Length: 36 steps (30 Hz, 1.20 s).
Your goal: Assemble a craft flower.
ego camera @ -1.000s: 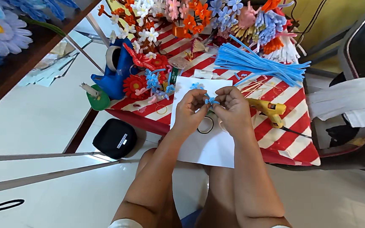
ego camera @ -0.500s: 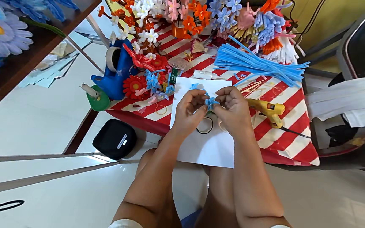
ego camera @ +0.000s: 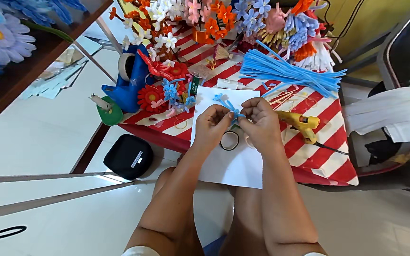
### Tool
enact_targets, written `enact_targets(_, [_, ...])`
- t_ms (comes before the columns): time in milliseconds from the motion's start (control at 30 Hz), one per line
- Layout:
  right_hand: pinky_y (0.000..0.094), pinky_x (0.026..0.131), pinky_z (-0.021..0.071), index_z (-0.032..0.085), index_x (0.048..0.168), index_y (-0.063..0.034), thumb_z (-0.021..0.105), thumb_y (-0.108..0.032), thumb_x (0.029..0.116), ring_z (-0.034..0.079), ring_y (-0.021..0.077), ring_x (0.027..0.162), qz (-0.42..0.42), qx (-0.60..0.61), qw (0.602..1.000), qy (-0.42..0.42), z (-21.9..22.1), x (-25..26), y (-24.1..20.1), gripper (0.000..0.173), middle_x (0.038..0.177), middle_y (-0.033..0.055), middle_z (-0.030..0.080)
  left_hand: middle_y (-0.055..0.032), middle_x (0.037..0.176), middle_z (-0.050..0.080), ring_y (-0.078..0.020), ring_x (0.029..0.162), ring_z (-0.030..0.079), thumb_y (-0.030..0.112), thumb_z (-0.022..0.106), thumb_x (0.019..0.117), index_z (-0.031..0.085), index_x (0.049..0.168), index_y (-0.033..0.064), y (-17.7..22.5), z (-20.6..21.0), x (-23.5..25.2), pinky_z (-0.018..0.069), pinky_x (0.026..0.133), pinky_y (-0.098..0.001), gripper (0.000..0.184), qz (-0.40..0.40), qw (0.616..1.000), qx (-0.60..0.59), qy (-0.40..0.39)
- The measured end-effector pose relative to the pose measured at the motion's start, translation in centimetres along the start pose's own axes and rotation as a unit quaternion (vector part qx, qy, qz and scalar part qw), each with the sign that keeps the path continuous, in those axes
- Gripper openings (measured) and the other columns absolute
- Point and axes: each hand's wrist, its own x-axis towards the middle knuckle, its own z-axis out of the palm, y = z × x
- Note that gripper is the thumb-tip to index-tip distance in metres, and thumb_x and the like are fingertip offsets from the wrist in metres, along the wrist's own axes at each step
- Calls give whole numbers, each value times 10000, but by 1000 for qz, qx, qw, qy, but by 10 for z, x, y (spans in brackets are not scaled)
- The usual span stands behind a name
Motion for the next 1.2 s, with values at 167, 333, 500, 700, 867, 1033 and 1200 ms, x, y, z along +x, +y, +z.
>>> enact_targets(167, [188, 607, 523, 572, 1108, -58, 646, 35, 816, 605, 40, 669, 18, 14, 1000, -5, -2, 0, -1, 315, 798, -9, 622, 5, 843, 701, -42, 709, 668, 8, 616, 969, 690, 1012, -2, 0, 0, -1, 600, 698, -239, 87, -5, 1000, -9, -2])
enact_targets(333, [169, 569, 501, 574, 1103, -56, 639, 39, 821, 590, 25, 634, 19, 20, 1000, 6, -3, 0, -3, 305, 779, -14, 622, -1, 860, 694, -44, 733, 664, 21, 632, 967, 682, 1025, -1, -1, 2, -3, 593, 714, -235, 80, 13, 1000, 12, 5])
enact_targets(500, [166, 560, 493, 573, 1094, -62, 636, 31, 826, 582, 23, 625, 21, 29, 999, 3, -3, 0, -2, 291, 773, -18, 617, -1, 841, 692, -35, 728, 657, 6, 621, 959, 684, 1003, -11, -3, 5, -4, 584, 709, -222, 78, 45, 999, 21, 17])
enact_targets(700, [167, 559, 490, 570, 1072, -67, 629, 44, 812, 580, 24, 626, 27, 54, 998, 7, -4, 0, -1, 289, 777, -20, 617, -25, 892, 706, -32, 771, 664, -15, 612, 960, 690, 1023, -36, -8, 7, -4, 586, 744, -224, 102, 93, 995, 33, 20])
enact_targets(867, [166, 579, 496, 568, 1059, -73, 624, 62, 815, 578, 20, 629, 40, 85, 996, 6, -3, 1, -2, 285, 777, -25, 615, -35, 912, 705, -23, 771, 658, -37, 614, 950, 689, 1022, -49, -8, 8, -4, 581, 738, -207, 104, 118, 992, 33, 23])
enact_targets(1033, [167, 577, 494, 562, 1059, -76, 627, 48, 805, 576, 25, 629, 43, 92, 995, -2, -3, 1, -1, 290, 774, -27, 608, -4, 855, 683, -13, 724, 644, -22, 614, 941, 657, 1005, -17, -4, 10, -5, 571, 693, -191, 77, 76, 996, 25, 34])
enact_targets(1200, [174, 581, 501, 565, 1074, -78, 627, 22, 810, 585, 29, 636, 38, 74, 996, -10, -3, 1, 1, 288, 776, -24, 613, -2, 868, 687, -19, 729, 648, -25, 614, 935, 658, 1071, -26, -2, 6, -4, 575, 696, -202, 142, 50, 998, 17, 20])
